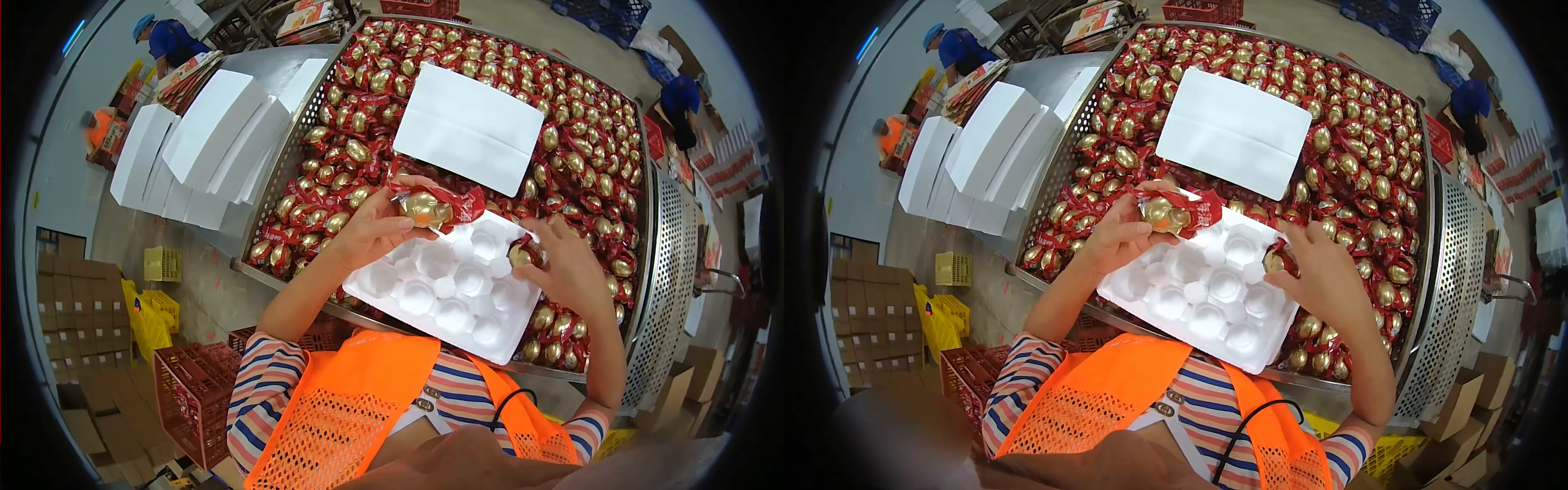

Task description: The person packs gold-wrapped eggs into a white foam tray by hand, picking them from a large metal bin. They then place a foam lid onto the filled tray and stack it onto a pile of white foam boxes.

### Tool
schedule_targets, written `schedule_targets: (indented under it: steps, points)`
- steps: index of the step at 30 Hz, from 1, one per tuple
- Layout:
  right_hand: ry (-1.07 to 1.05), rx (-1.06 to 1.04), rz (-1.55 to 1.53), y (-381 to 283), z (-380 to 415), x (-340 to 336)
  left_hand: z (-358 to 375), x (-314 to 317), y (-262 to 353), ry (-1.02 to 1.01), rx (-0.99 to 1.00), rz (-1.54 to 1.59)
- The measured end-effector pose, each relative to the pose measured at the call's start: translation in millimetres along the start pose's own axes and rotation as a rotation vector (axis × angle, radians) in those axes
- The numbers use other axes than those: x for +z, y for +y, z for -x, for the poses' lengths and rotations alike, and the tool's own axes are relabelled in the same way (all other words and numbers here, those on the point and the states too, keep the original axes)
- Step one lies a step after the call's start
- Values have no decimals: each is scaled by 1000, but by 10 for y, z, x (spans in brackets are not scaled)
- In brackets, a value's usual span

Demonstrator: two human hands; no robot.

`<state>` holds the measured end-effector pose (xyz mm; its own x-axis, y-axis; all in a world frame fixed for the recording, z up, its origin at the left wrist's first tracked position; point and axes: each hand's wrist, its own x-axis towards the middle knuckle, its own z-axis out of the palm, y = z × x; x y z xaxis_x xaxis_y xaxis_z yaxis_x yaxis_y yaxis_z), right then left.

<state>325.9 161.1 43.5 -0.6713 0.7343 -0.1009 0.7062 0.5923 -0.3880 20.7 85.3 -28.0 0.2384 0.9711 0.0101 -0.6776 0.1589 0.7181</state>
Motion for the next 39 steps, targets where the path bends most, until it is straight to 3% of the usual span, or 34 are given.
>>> schedule_targets:
  steps: [3,6,7,12,15,20,22,23,24,26,27,28,29,30,32,33,34,35,36,37,38,39]
  points:
    - [45,16,-50,20,63,50,-17,-27,-32,26,-6,34]
    - [13,-3,141,-47,40,192,-40,-68,-55,33,9,57]
    - [91,-80,220,-1,7,336,-32,-76,-61,35,4,71]
    - [48,-28,219,-39,-1,335,33,-142,14,-5,-19,231]
    - [55,-43,229,-97,18,294,247,-280,23,13,105,262]
    - [101,-194,158,8,57,336,1207,-541,264,385,641,166]
    - [17,137,-50,-192,71,263,1793,-631,457,584,864,72]
    - [1,-18,-40,0,82,275,2176,-766,480,740,991,106]
    - [-46,-3,-133,-8,63,248,2623,-943,459,894,1114,144]
    - [-64,-135,-132,184,30,268,3584,-1146,523,990,1348,106]
    - [-92,-154,-126,150,-20,250,4107,-1244,507,1185,1433,-38]
    - [-117,-161,-117,114,-35,199,4660,-1408,493,1374,1593,123]
    - [-134,-157,-107,98,-29,156,5605,-1756,356,1196,1553,-1]
    - [-141,-201,-62,83,-62,146,6016,-1696,363,1471,1659,-68]
    - [-142,-221,43,74,-100,88,6870,-1641,195,1636,1728,-172]
    - [-149,-194,37,45,-108,76,7038,-1441,210,1839,1514,-207]
    - [-157,-163,32,23,-114,60,7762,-1568,148,1796,1627,-139]
    - [-149,-135,-51,5,-89,54,8373,-1754,87,2042,1514,-372]
    - [-137,-120,-140,-6,-88,68,8371,-1745,153,2231,1450,-312]
    - [-76,-230,-9,33,-97,72,8352,-1720,223,2410,1368,-231]
    - [-122,-130,-25,-82,-104,4,8072,-1542,424,2302,1557,406]
    - [-80,-162,25,-102,-143,-14,7787,-1608,472,2253,1468,211]
